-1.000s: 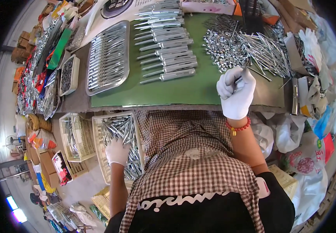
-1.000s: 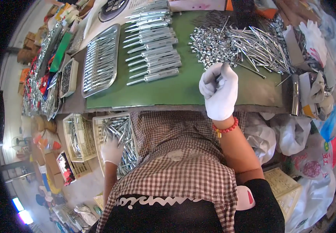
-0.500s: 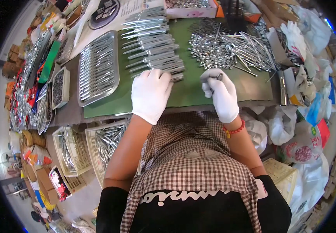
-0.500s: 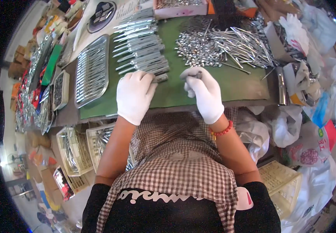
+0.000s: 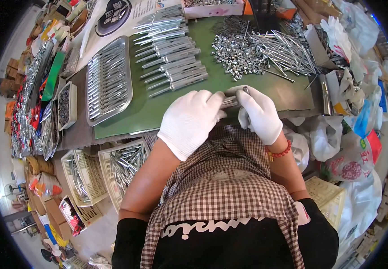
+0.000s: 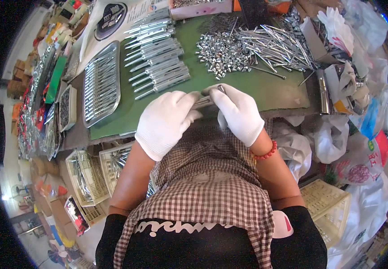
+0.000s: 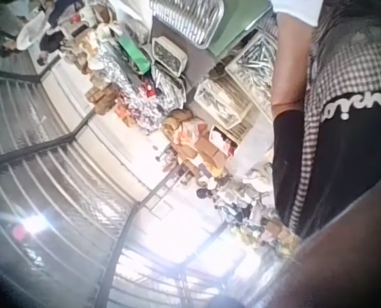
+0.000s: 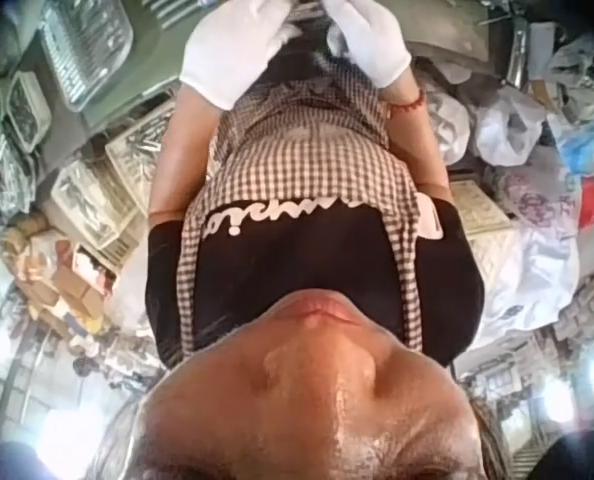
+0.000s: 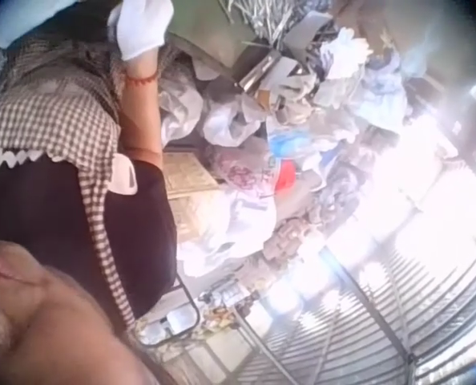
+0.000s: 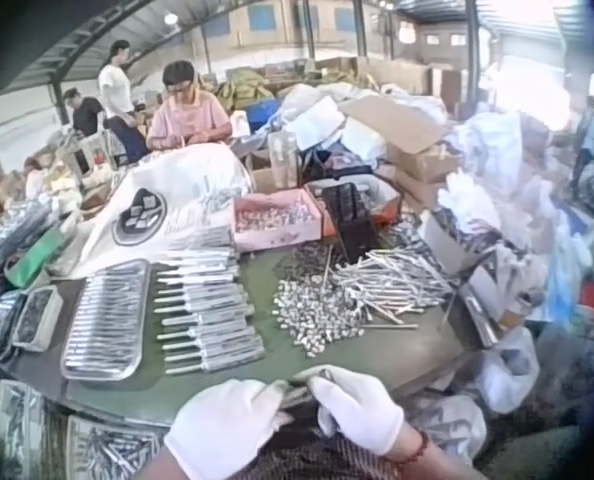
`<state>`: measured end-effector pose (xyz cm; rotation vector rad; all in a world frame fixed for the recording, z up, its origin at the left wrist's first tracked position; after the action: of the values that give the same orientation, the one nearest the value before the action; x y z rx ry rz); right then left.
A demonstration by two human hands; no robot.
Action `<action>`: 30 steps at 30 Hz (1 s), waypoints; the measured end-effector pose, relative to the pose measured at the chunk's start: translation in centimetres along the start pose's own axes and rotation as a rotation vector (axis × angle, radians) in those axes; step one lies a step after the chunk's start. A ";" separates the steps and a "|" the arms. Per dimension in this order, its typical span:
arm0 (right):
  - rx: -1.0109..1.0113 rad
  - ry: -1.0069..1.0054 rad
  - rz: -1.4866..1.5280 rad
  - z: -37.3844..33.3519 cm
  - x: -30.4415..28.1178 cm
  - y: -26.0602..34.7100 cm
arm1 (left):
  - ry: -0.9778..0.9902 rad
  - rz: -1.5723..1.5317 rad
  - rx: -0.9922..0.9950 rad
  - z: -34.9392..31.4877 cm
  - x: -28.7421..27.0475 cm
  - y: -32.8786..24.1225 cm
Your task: The recorder is assembling small metal components by inserting pins and plastic fittings into metal rails.
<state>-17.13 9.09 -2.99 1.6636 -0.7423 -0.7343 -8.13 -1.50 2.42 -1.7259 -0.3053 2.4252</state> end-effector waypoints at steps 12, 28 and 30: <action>0.032 -0.004 -0.100 0.3 -0.9 -0.9 | -0.011 -0.042 0.063 -0.3 0.2 -0.5; -0.168 -0.041 -0.364 0.2 -2.1 -0.3 | -0.134 -0.180 -0.015 -0.4 -0.3 0.5; -0.301 -0.085 -0.371 0.1 -2.3 0.7 | -0.081 -0.188 -0.054 -0.4 0.3 0.8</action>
<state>-18.68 10.69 -2.17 1.5136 -0.3581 -1.1252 -7.87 -2.22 1.83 -1.5441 -0.5225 2.3738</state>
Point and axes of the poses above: each hand's wrist, its own z-axis towards the middle knuckle, its own x-axis out of the palm, y = z × x, the point moved 8 cm from there along z, towards the middle knuckle, and after that the axes turned 10 degrees about -y, right-handed, at the moved point
